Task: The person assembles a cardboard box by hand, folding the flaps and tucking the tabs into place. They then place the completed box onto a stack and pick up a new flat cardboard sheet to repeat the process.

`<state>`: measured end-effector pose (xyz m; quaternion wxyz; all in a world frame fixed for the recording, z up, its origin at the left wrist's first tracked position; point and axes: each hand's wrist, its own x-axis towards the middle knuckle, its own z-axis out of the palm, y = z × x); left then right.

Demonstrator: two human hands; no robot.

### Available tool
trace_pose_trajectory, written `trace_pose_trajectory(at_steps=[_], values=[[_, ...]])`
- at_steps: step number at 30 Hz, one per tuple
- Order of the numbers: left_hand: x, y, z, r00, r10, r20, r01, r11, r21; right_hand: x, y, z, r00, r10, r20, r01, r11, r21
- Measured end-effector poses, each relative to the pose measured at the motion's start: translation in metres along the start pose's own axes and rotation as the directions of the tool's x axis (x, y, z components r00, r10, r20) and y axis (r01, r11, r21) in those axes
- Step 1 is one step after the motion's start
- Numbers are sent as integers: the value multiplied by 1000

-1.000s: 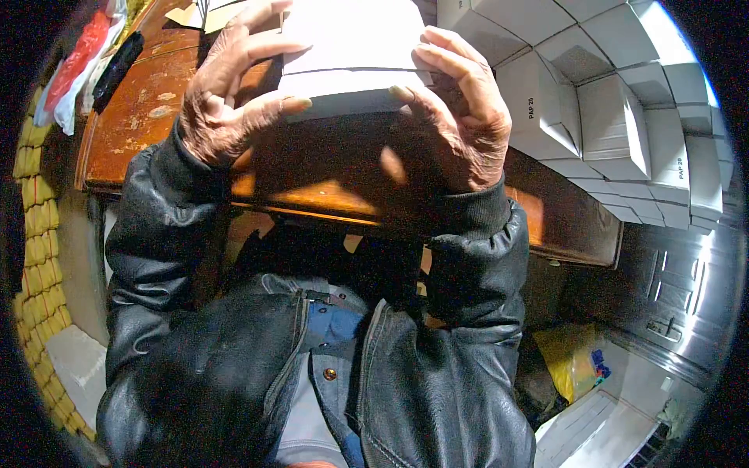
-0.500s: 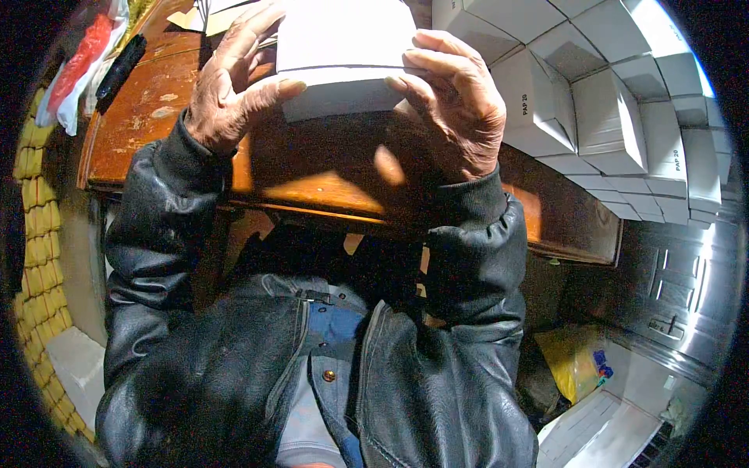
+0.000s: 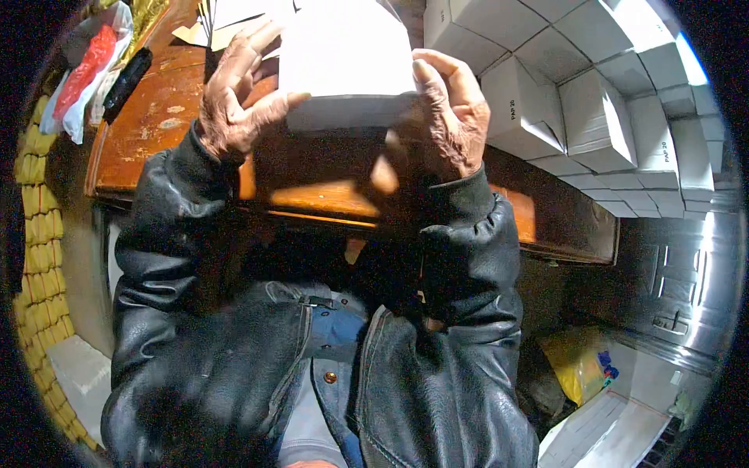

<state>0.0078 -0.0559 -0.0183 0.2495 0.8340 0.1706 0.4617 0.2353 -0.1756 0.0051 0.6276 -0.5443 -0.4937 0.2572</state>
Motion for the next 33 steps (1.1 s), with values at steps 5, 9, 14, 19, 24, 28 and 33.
trace_pose_trajectory(at_steps=[5, 9, 14, 19, 24, 28, 33], values=[[0, 4, 0, 987, 163, 8, -163, 987, -11, 5, 5, -9, 989, 127, 79, -116, 984, -137], [3, 12, 1, 969, 240, 60, -243, 969, 38, 13, 35, -21, 991, 87, 97, -95, 993, 76], [-2, 5, 6, 986, 166, -2, -165, 981, -100, 5, 17, -14, 991, -14, 134, -15, 977, 213], [3, 13, 3, 982, -187, -43, 150, 888, -435, -4, -12, -7, 981, -129, 146, 50, 889, 455], [13, 28, -1, 945, -284, 161, 322, 733, -599, -3, -17, -10, 954, -245, 175, 181, 931, 318], [19, 18, 5, 978, -187, 96, 205, 745, -635, 1, -12, -22, 917, -297, 266, 231, 939, 254], [13, 1, 11, 991, -60, 123, 108, 892, -439, 4, -4, -28, 897, -315, 311, 253, 941, 225]])
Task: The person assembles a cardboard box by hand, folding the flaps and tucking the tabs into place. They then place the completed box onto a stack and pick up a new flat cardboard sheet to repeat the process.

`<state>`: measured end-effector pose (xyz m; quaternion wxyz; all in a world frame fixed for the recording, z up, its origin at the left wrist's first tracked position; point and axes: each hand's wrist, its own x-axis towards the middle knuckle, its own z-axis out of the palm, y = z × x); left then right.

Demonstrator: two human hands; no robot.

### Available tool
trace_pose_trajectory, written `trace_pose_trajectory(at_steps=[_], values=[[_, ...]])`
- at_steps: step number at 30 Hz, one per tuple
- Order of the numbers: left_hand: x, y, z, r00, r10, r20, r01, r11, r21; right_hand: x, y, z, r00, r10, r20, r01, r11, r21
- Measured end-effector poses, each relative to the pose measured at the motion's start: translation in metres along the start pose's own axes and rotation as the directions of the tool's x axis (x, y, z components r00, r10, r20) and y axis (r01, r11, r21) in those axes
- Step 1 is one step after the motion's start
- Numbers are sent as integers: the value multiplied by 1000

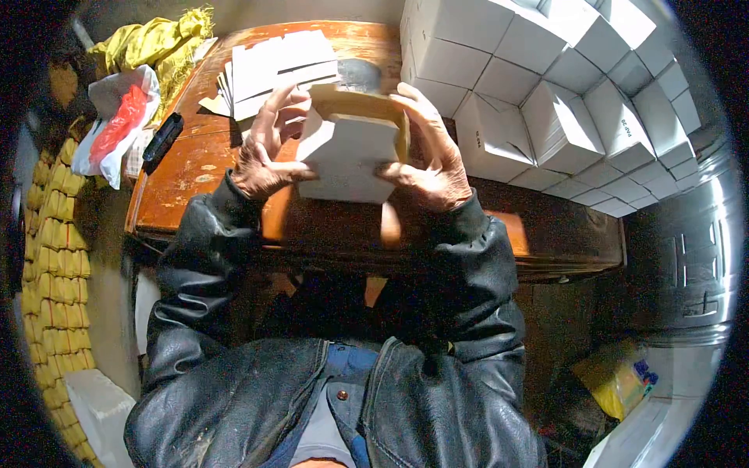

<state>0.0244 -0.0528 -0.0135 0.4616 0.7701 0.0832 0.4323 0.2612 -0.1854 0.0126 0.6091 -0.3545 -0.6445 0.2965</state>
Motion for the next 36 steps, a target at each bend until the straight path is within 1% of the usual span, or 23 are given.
trace_pose_trajectory(at_steps=[1, 4, 5, 8, 9, 12, 13, 16, 17, 20, 21, 24, 25, 28, 29, 32, 33, 36], values=[[0, 4, 1, 999, -52, -2, 52, 994, 91, 1, 5, -6, 1000, -26, 5, 26, 991, -132], [-3, 2, 2, 996, -85, 27, 79, 983, 166, -1, 1, -6, 999, 42, 34, -35, 983, -180], [-4, 4, 2, 995, -95, 12, 92, 983, 161, -1, 3, -7, 998, 8, 59, 3, 981, -193], [-4, -8, -1, 998, -48, 46, 34, 964, 263, -2, 8, -3, 998, -20, 60, 26, 994, -107], [-3, -2, -1, 999, -8, 40, -1, 971, 239, -1, 8, -6, 994, -71, 84, 89, 965, -245], [0, -1, -1, 997, -70, -22, 72, 991, 110, 1, 1, -6, 995, -63, 78, 83, 955, -283], [1, 4, 1, 1000, 3, -30, 0, 995, 96, -1, 4, -3, 997, -48, 54, 62, 950, -306], [0, 0, 0, 999, -29, -24, 32, 992, 125, -1, 6, -4, 997, -43, 71, 60, 961, -270], [-2, -4, 2, 998, -31, -61, 36, 995, 90, 0, 6, -6, 994, -52, 93, 79, 949, -305], [0, 7, 4, 988, -124, -88, 128, 991, 41, 1, 10, -10, 991, -36, 126, 80, 928, -363], [-1, 6, 5, 984, -146, -102, 154, 985, 83, 0, 11, -9, 993, -32, 113, 70, 934, -349], [1, 2, 7, 987, -113, -115, 118, 992, 34, 0, 14, -4, 996, -13, 92, 42, 946, -321], [1, 4, 8, 986, -133, -98, 132, 991, -18, 1, 16, -4, 996, 0, 95, 30, 946, -321], [1, -10, 9, 989, -110, -98, 108, 994, -28, 2, 20, -4, 996, 13, 88, 12, 959, -283], [0, -13, 7, 988, -135, -79, 134, 991, -17, 2, 19, -4, 997, 14, 81, 8, 964, -264], [4, 4, 8, 946, -319, -54, 318, 948, -31, 0, 10, 1, 990, 139, 12, -135, 974, -183], [3, 3, 9, 956, -290, -43, 286, 956, -70, 0, 9, 4, 991, 134, -15, -135, 976, -173], [4, 6, 6, 947, -321, -14, 319, 943, -91, 2, 20, -4, 998, -55, 28, 60, 970, -234]])
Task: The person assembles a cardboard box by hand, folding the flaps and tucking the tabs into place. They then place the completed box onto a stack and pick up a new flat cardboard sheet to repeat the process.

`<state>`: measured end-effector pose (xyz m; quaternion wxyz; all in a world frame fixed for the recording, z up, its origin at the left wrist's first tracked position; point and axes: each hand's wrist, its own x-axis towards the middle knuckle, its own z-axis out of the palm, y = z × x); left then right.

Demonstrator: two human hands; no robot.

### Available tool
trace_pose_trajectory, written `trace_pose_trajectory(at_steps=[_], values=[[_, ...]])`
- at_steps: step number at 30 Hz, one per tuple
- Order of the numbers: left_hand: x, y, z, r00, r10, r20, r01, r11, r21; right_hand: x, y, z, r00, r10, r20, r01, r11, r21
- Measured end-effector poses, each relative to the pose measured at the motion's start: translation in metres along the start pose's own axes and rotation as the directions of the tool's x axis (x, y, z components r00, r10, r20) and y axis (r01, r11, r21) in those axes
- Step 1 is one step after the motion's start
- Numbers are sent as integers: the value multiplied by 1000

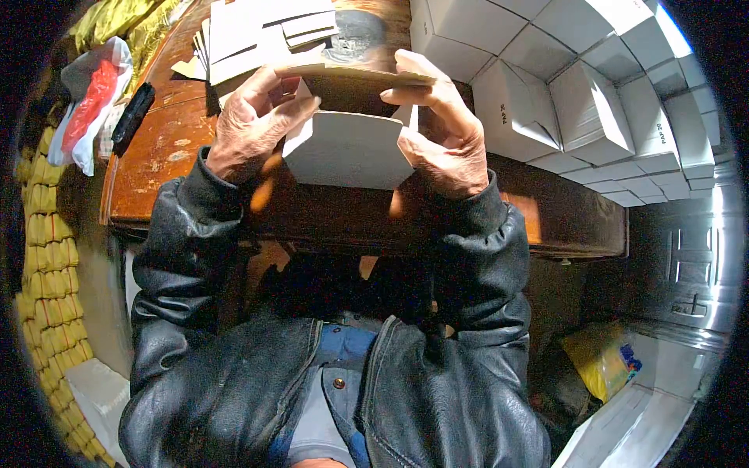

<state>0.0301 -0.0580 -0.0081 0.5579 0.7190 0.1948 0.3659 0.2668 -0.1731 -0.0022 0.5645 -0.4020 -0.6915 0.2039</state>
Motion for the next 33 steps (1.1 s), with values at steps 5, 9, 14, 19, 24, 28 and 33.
trace_pose_trajectory(at_steps=[5, 9, 14, 19, 24, 28, 33], values=[[0, 2, 4, 997, 49, -55, -49, 999, -5, -2, 0, -5, 999, -27, 33, 27, 1000, -10], [3, 4, 5, 999, -10, -47, 9, 1000, -16, 0, -16, 5, 998, 44, -47, -46, 998, -39], [4, 17, 12, 999, -34, -9, 34, 999, 2, -3, -17, 4, 992, 115, -60, -117, 993, -29], [8, 8, 10, 995, 87, 46, -87, 996, -8, -2, -15, 4, 1000, 24, 9, -24, 998, -65], [10, 1, 13, 978, 205, 47, -205, 979, 4, -1, -11, 0, 994, -97, 57, 107, 975, -195], [8, -2, 13, 994, 106, 41, -104, 994, -29, -2, -11, 1, 998, -49, 40, 53, 993, -107], [6, 4, 12, 999, 42, -14, -40, 992, 118, -3, -9, -2, 997, -79, 9, 80, 993, -85]])
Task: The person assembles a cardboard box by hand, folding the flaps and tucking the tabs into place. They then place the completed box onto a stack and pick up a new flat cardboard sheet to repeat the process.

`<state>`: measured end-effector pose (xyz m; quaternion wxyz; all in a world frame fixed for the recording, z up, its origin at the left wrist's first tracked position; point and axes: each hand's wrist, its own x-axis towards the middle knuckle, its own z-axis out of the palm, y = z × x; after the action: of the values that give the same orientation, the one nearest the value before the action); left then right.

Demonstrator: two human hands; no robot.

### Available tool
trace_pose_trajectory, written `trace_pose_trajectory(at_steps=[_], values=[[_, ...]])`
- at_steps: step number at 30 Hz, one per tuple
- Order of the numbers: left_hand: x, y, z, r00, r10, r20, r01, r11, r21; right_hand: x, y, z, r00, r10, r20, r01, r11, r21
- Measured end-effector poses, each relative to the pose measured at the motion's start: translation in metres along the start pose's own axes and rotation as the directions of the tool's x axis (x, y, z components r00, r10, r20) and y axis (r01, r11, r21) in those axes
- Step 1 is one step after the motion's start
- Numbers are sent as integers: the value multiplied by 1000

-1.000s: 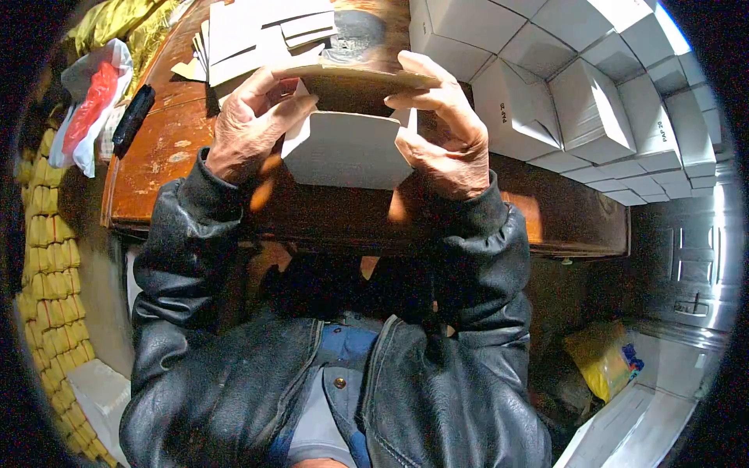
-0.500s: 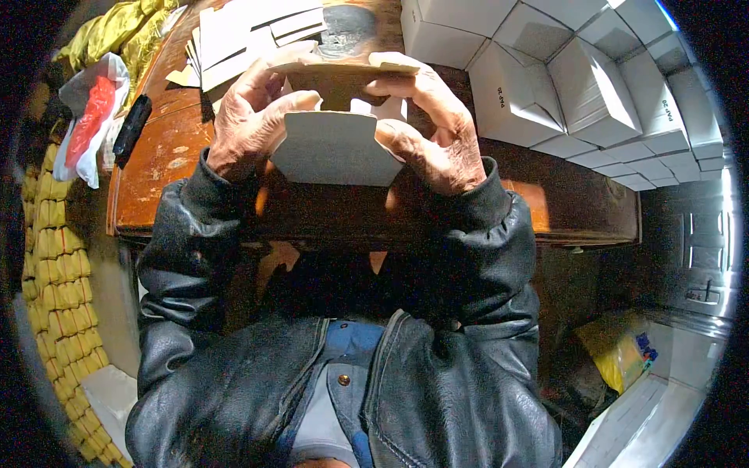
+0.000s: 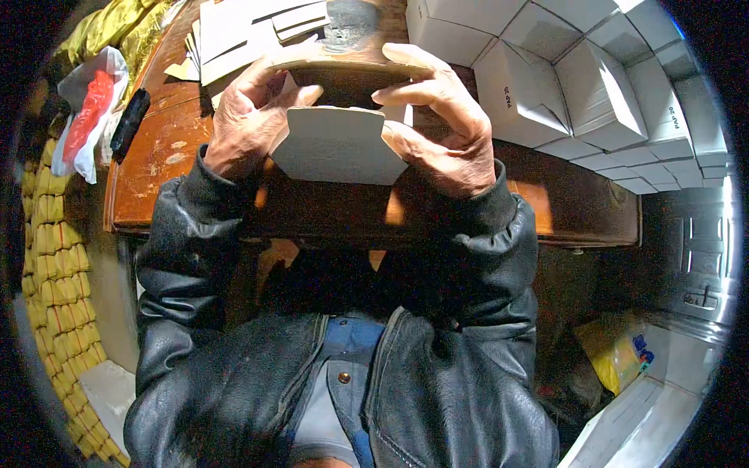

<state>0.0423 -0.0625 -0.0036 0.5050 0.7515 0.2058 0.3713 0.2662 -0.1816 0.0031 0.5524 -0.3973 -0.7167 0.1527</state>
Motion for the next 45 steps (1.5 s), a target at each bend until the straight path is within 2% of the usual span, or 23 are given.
trace_pose_trajectory(at_steps=[3, 4, 7, 10, 16, 22, 28, 30, 33, 37, 40, 43, 44, 45], values=[[-1, 2, 0, 999, -34, -30, 34, 999, -2, -1, -7, 1, 998, 54, -20, -52, 997, 62], [-1, 3, 0, 998, -48, -35, 48, 999, -16, -1, -6, 0, 999, 42, -20, -40, 997, 66], [-3, 2, 5, 993, 64, -98, -73, 993, -90, -3, -1, -3, 1000, -12, -14, 13, 998, 62], [-5, -3, 1, 998, 25, -59, -30, 997, -76, -3, 4, -5, 997, -71, 15, 71, 997, 44], [-3, -7, -1, 973, 226, -42, -227, 974, -2, -2, -5, -2, 994, -55, 94, 53, 998, 22], [-6, 1, 1, 992, 116, -38, -119, 990, -70, -4, -2, -2, 993, -77, 93, 73, 996, 51], [-3, -2, 2, 968, 249, -28, -247, 968, 53, -4, -5, 0, 995, -61, 77, 57, 997, 45], [-4, -1, 1, 968, 248, -21, -247, 968, 48, -3, -7, 4, 999, -44, 20, 42, 995, 90], [-4, 5, 2, 980, 198, -28, -198, 980, 1, -2, -4, 4, 996, -82, 17, 80, 992, 92], [-4, 1, 3, 992, 104, -71, -111, 987, -112, -2, -3, -2, 992, -121, 44, 121, 993, 6], [-4, -4, -2, 994, 102, 45, -104, 994, 34, -3, 3, -6, 989, -122, 84, 130, 987, -92], [-4, 1, 3, 986, 163, -28, -164, 986, -25, -1, -2, 2, 991, -69, 114, 86, 984, -157], [-3, 4, 1, 993, 116, -35, -119, 990, -76, 0, -1, 2, 991, -72, 113, 90, 983, -161], [-4, 6, 0, 991, 130, -31, -132, 990, -48, 0, -1, 2, 991, -75, 113, 93, 982, -164]])
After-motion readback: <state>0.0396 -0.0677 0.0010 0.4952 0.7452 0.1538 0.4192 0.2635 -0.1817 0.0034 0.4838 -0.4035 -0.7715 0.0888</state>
